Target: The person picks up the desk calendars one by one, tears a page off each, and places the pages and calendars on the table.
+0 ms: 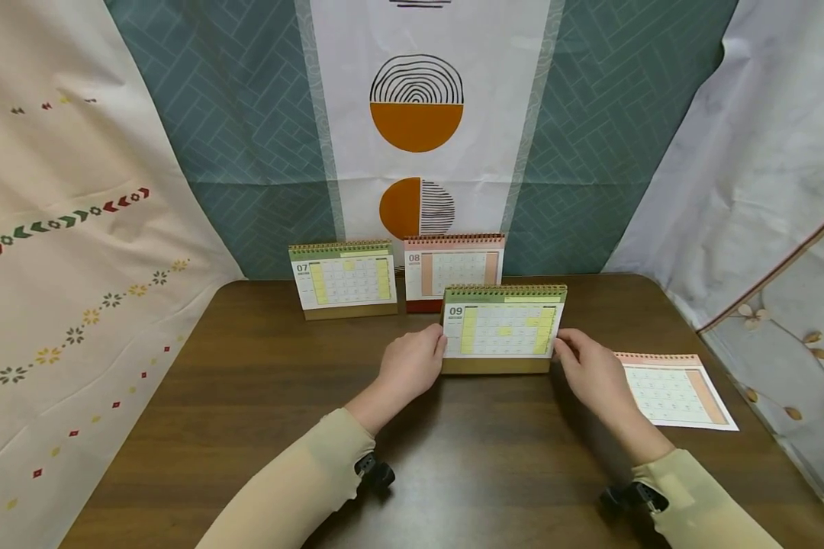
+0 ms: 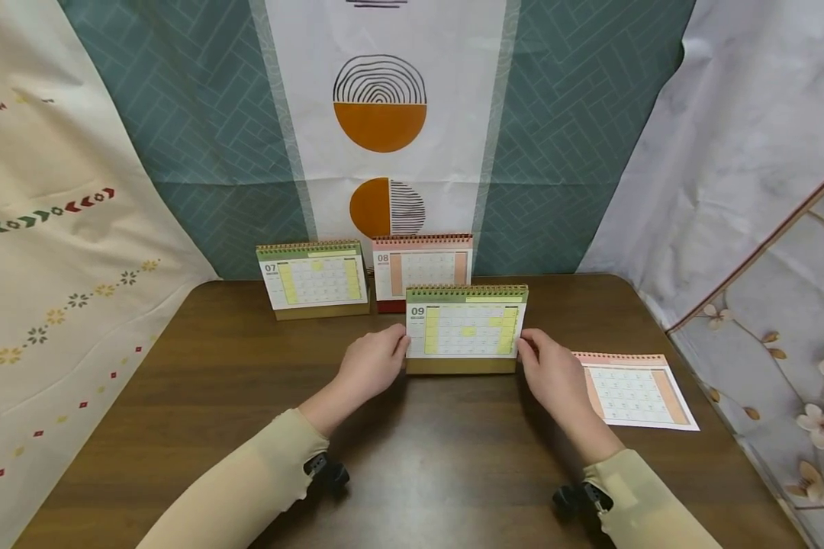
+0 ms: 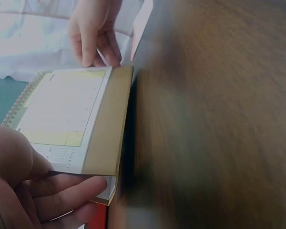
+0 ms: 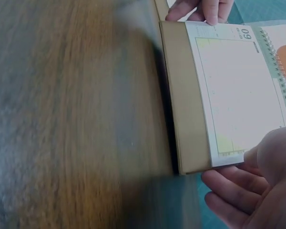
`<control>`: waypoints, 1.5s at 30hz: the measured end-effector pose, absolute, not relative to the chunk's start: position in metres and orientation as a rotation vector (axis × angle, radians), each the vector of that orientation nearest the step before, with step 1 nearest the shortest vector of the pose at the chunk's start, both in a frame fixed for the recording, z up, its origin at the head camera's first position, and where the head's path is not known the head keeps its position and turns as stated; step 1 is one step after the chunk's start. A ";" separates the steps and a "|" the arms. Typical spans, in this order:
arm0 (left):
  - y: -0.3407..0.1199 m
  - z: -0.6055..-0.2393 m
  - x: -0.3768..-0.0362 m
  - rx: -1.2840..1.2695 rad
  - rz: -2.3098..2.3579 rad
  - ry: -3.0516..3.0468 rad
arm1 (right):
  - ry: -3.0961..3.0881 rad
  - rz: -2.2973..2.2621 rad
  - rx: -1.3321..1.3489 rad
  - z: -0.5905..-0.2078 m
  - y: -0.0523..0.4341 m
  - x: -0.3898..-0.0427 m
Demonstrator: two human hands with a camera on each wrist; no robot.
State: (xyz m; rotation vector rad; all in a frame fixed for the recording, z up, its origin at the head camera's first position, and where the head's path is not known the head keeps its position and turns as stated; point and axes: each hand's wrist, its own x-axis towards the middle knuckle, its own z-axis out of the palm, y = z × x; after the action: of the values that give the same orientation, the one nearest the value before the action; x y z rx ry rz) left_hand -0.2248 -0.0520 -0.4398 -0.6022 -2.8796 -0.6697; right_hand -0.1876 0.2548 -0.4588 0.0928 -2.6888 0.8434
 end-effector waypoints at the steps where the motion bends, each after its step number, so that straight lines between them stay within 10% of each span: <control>1: -0.049 -0.440 -0.226 -0.606 -0.654 -2.886 | -2.691 0.837 0.084 -0.459 0.256 -0.187; 45: 0.051 -0.445 -0.271 -0.643 -0.253 -2.979 | -2.852 0.602 -0.105 -0.460 0.320 -0.205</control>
State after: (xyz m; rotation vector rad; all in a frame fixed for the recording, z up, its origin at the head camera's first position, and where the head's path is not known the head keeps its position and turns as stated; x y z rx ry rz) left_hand -0.2706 0.0505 -0.4446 -0.6433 -2.9789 -0.2532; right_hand -0.2050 0.3200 -0.4602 -0.1045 -2.8520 0.6020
